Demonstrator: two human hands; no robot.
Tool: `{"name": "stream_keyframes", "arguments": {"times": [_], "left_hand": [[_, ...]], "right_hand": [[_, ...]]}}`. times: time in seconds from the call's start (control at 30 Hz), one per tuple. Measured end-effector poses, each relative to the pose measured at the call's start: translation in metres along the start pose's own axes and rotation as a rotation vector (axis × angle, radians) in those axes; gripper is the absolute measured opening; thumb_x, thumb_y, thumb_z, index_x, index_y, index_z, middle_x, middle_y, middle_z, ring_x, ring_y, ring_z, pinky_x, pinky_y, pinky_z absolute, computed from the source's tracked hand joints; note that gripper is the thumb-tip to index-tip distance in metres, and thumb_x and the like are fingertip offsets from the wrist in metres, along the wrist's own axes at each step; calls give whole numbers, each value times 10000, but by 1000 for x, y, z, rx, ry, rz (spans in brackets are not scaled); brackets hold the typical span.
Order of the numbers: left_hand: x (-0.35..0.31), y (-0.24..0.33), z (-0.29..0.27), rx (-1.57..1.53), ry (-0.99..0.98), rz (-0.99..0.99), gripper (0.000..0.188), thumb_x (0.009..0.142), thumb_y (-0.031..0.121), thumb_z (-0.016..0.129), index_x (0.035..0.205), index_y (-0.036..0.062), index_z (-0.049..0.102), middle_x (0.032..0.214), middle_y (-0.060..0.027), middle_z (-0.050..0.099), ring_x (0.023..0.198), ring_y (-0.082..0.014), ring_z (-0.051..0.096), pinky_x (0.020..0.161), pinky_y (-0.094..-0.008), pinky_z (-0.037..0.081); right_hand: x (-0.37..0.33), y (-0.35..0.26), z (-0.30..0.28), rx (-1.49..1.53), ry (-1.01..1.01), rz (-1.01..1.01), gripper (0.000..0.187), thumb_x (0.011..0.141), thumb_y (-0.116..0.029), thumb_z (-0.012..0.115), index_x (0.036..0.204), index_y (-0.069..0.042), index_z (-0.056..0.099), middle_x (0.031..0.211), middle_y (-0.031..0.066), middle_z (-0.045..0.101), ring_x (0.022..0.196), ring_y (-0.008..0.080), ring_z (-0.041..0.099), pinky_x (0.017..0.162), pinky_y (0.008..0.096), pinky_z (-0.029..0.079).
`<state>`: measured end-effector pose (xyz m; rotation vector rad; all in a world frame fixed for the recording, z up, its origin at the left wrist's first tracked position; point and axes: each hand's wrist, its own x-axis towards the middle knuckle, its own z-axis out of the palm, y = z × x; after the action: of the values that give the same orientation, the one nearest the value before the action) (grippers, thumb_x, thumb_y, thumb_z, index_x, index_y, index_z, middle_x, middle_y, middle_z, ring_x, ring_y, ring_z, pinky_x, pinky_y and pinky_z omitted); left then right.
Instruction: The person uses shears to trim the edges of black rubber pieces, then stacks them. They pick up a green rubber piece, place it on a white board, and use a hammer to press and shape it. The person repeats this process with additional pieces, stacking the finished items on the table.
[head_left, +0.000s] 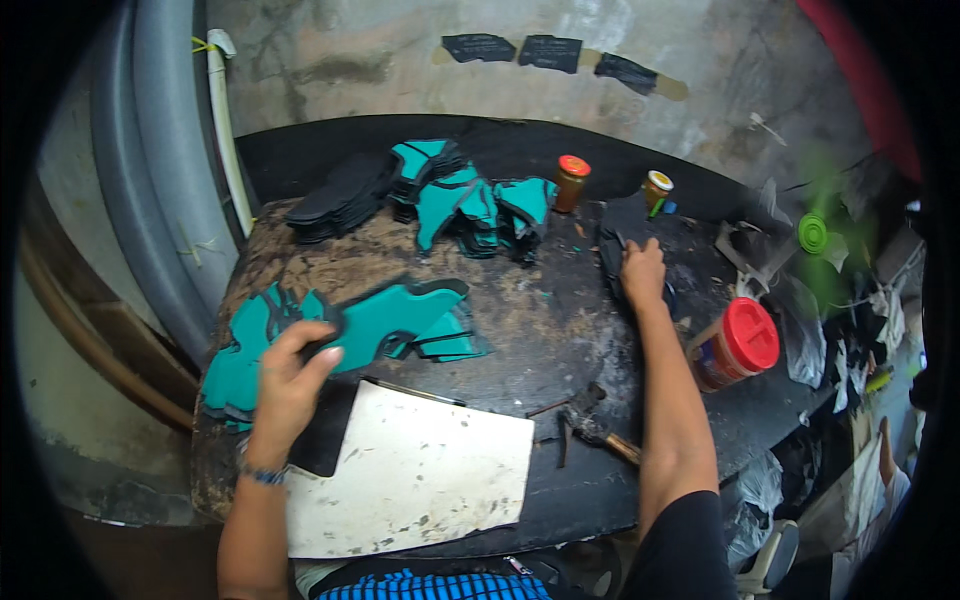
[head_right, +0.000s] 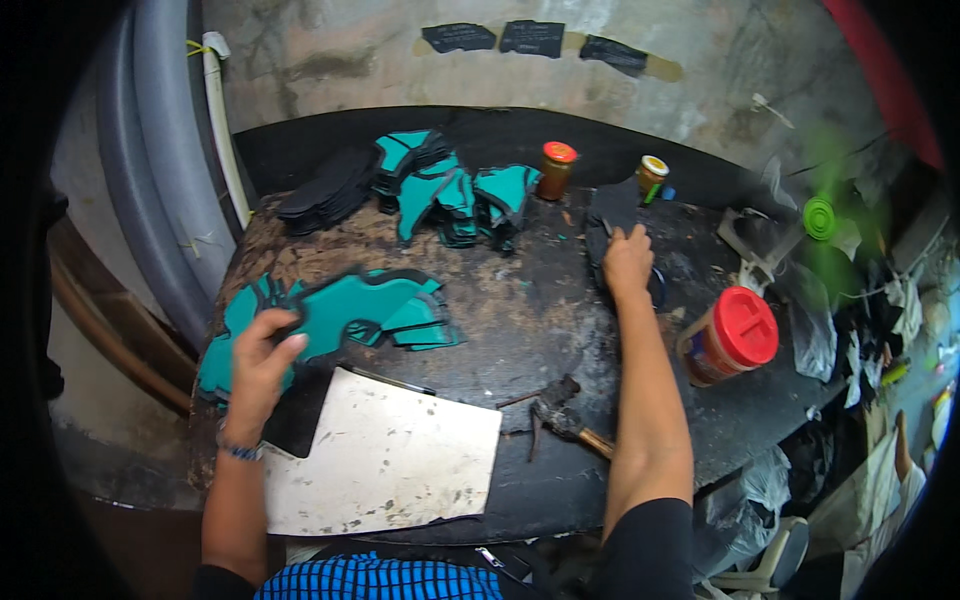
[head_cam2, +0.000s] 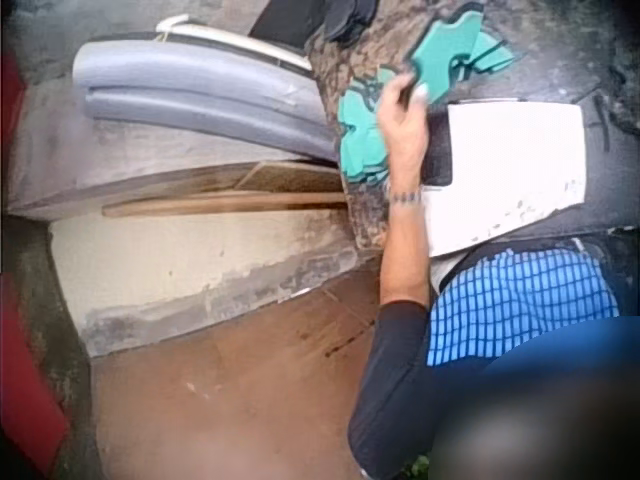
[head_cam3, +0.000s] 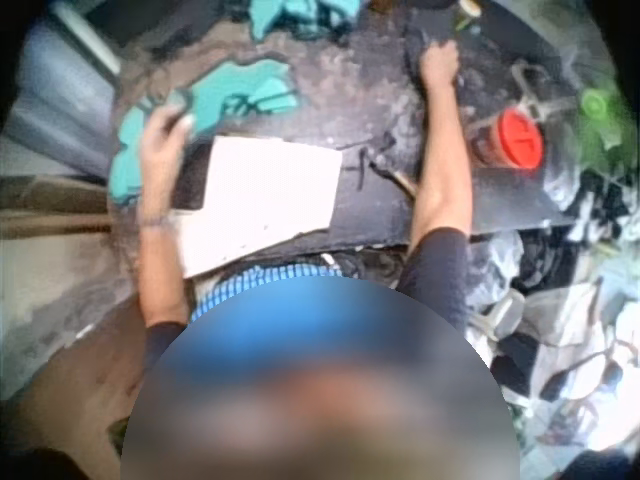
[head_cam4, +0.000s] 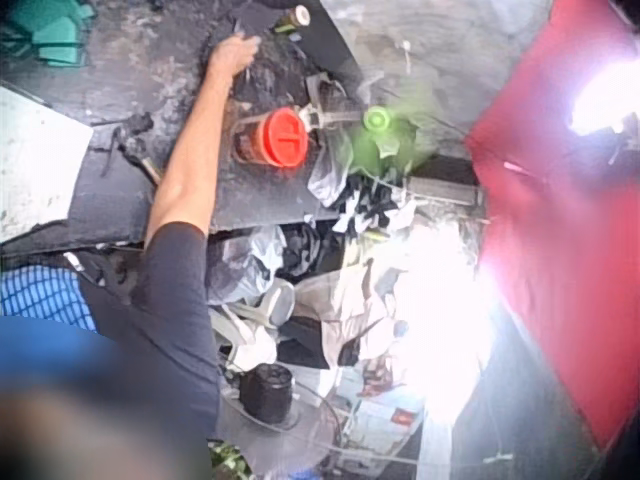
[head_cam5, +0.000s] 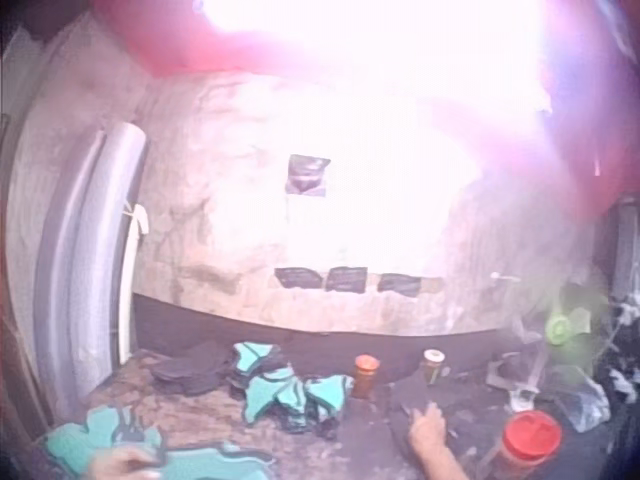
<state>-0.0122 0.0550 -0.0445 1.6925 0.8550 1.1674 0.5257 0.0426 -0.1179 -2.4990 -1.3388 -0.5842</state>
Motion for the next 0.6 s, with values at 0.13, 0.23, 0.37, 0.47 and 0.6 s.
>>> {"name": "stream_keyframes", "arguments": {"times": [0.13, 0.23, 0.37, 0.47, 0.6], "left_hand": [[-48, 41, -30, -395, -90, -301, 262, 881, -5, 685, 1136, -5, 622, 1070, -23, 635, 980, -86, 573, 877, -234, 455], [-82, 45, -43, -175, -296, -492, 273, 879, 2, 684, 1147, -15, 639, 1081, -27, 652, 1000, -95, 591, 887, -244, 461], [-116, 29, -40, 229, -390, -463, 271, 870, 52, 671, 1133, -11, 656, 1003, -44, 676, 920, -102, 593, 822, -267, 475], [-126, 24, -32, 342, -324, -265, 277, 854, 78, 683, 1119, 1, 664, 965, -110, 682, 860, -175, 647, 777, -290, 498], [-126, 23, -21, 545, -412, -170, 303, 838, 209, 754, 1064, 27, 667, 938, -115, 656, 835, -299, 656, 724, -371, 507]], "right_hand": [[-8, -16, -23, -69, -59, 113, 512, 955, -389, 581, 1361, -79, 563, 1279, 217, 482, 1183, 400, 492, 974, 531, 433], [-25, -39, -68, 32, -61, 12, 531, 951, -387, 598, 1354, -44, 561, 1300, 231, 493, 1204, 421, 503, 976, 513, 443], [-84, -65, -152, 374, -306, -321, 406, 993, -276, 559, 1282, 5, 601, 1150, 264, 602, 1113, 415, 588, 965, 447, 458], [-155, -76, -200, 388, -604, -306, 351, 1004, -232, 535, 1228, 23, 629, 1065, 276, 653, 1091, 404, 609, 915, 439, 485], [-235, -76, -207, 55, -557, -215, 357, 999, -150, 515, 1310, 18, 566, 1100, 257, 574, 1025, 424, 586, 866, 449, 485]]}}
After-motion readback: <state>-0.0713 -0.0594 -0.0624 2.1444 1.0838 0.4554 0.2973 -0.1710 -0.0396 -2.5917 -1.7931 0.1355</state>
